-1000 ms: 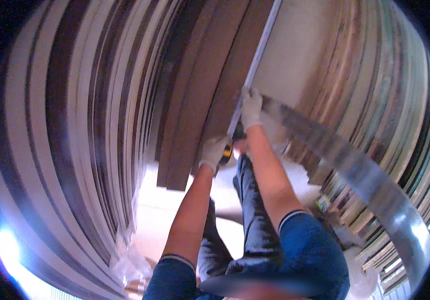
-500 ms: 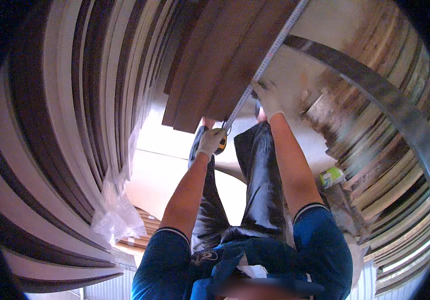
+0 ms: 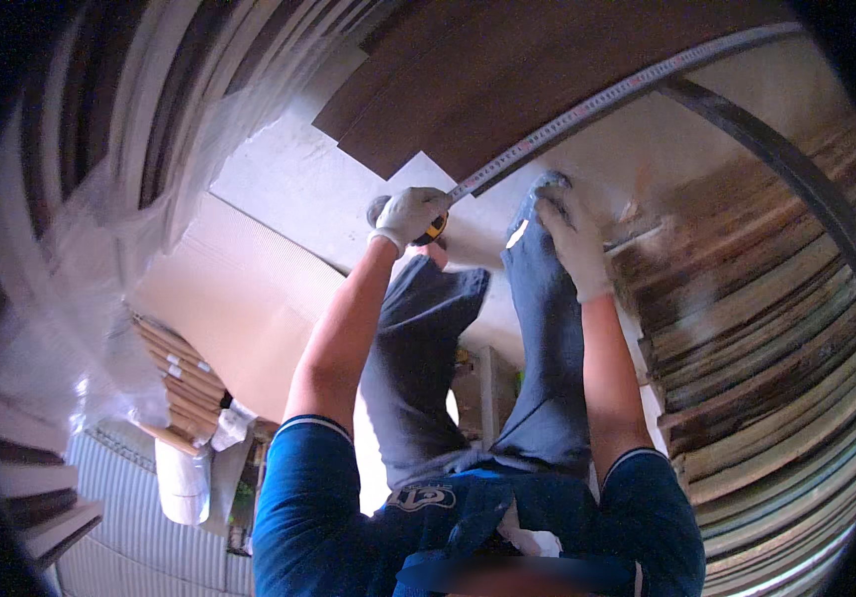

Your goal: The person measures several long wooden planks with a tape measure in a warehouse, then carries the planks to a workbench and places them down. The person then picks up a clipboard and reviews a document.

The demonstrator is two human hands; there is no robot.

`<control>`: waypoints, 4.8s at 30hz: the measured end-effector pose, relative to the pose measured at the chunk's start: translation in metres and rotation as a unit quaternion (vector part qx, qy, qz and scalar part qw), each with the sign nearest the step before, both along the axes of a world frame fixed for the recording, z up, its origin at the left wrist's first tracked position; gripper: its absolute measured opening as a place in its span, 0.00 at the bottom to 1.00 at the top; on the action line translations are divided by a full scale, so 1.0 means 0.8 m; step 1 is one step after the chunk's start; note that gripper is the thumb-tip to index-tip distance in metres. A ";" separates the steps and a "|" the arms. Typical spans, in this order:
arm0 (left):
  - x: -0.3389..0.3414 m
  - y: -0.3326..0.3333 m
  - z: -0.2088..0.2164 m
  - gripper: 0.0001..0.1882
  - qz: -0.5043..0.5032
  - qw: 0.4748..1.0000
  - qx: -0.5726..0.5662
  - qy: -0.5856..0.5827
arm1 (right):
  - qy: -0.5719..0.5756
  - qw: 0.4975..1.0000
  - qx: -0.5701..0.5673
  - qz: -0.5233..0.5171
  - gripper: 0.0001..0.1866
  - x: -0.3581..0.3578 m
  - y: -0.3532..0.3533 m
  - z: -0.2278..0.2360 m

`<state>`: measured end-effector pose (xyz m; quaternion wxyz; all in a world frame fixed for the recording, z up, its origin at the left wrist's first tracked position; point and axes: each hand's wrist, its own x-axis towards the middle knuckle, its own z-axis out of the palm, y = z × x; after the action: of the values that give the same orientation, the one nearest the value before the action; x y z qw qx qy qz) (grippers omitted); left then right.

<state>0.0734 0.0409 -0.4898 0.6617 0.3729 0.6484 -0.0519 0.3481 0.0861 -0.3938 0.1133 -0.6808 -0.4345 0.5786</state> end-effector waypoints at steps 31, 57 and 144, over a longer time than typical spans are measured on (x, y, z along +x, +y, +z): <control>-0.002 0.017 -0.034 0.19 -0.038 0.993 0.050 -0.103 | -0.007 0.925 0.324 0.201 0.23 -0.050 0.058 0.049; 0.000 0.004 -0.050 0.14 -0.039 0.992 0.088 -0.082 | 0.070 0.884 0.424 0.182 0.19 -0.061 0.044 0.047; -0.064 -0.084 0.679 0.20 0.122 0.916 0.307 -0.229 | 0.457 0.785 0.374 -0.187 0.15 -0.129 0.038 0.791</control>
<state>0.0223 -0.0261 0.0532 0.6459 0.4773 0.5040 0.3178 0.2449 0.1166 0.2393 0.6505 -0.3092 -0.3783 0.5815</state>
